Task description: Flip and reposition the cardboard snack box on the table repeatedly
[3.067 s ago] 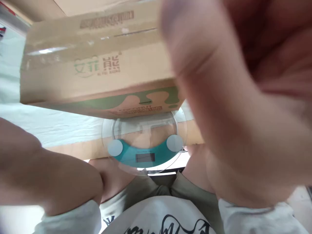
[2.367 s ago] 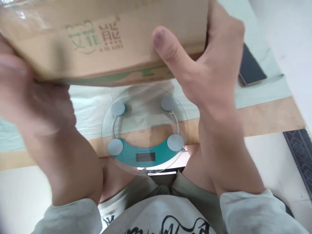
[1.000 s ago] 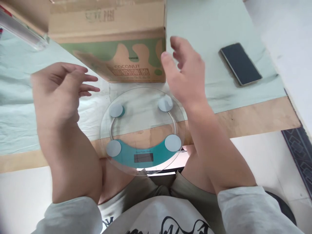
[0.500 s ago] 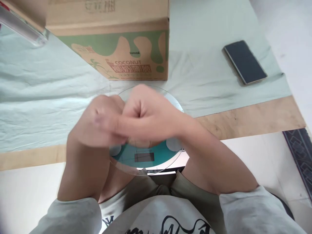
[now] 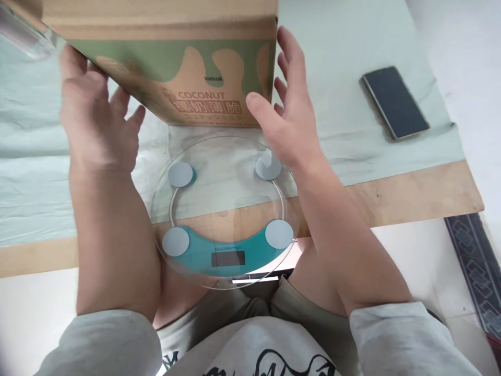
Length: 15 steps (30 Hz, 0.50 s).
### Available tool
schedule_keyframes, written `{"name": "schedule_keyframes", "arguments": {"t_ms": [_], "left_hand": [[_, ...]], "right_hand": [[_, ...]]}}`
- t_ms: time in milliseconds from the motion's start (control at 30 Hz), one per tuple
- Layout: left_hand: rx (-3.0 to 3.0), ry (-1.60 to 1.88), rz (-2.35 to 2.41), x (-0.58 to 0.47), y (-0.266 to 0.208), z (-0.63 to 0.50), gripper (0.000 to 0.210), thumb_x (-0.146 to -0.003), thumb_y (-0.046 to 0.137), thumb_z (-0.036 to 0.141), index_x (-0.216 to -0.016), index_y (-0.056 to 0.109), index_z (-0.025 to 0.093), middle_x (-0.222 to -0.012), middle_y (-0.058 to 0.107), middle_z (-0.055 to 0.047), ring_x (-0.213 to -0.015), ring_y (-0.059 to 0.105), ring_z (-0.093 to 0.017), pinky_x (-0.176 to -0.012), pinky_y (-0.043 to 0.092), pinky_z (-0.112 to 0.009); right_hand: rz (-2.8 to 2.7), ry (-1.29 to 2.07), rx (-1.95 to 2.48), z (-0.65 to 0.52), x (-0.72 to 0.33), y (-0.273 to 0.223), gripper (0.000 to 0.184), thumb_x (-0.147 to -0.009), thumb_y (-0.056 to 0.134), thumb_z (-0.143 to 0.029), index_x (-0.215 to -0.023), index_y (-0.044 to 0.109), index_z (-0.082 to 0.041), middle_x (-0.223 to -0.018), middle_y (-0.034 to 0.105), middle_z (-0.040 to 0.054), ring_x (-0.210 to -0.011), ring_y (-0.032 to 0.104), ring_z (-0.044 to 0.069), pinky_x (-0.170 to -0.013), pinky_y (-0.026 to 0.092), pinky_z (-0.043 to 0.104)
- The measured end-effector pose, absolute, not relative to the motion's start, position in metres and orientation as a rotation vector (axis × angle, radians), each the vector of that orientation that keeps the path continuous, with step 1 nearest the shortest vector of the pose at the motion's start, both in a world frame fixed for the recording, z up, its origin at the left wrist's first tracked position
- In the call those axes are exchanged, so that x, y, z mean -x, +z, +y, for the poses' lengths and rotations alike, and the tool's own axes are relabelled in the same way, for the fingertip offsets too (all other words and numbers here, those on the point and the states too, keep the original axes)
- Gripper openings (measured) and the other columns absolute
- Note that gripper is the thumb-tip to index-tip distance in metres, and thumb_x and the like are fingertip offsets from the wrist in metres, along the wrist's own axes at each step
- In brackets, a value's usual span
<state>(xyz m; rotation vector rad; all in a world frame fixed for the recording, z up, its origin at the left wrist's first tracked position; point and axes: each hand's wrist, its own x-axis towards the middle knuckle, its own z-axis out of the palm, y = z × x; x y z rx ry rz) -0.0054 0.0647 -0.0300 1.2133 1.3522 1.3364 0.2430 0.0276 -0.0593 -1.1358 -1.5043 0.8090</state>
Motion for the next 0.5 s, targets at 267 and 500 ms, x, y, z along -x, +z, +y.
{"name": "schedule_keyframes", "arguments": {"t_ms": [267, 500], "left_hand": [[-1.145, 1.429, 1.135, 0.017, -0.034, 0.050, 0.040, -0.048, 0.055, 0.023, -0.078, 0.029, 0.022, -0.089, 0.039, 0.000, -0.090, 0.048, -0.016, -0.066, 0.042, -0.024], [-1.264, 1.281, 1.093, 0.011, -0.029, 0.053, 0.052, -0.058, 0.063, 0.019, -0.107, 0.048, 0.032, -0.122, 0.052, 0.009, -0.126, 0.046, -0.024, -0.094, 0.050, -0.037]], "right_hand": [[-1.468, 0.839, 0.972, 0.033, -0.230, -0.059, 0.070, -0.072, 0.047, -0.030, -0.135, 0.024, -0.013, -0.145, 0.033, 0.0102, -0.133, 0.042, 0.011, -0.121, 0.039, 0.029], [-1.353, 0.933, 1.068, 0.036, -0.235, -0.059, 0.084, -0.067, 0.045, -0.025, -0.144, 0.011, -0.022, -0.144, 0.037, 0.0012, -0.128, 0.045, 0.012, -0.123, 0.039, 0.036]]}}
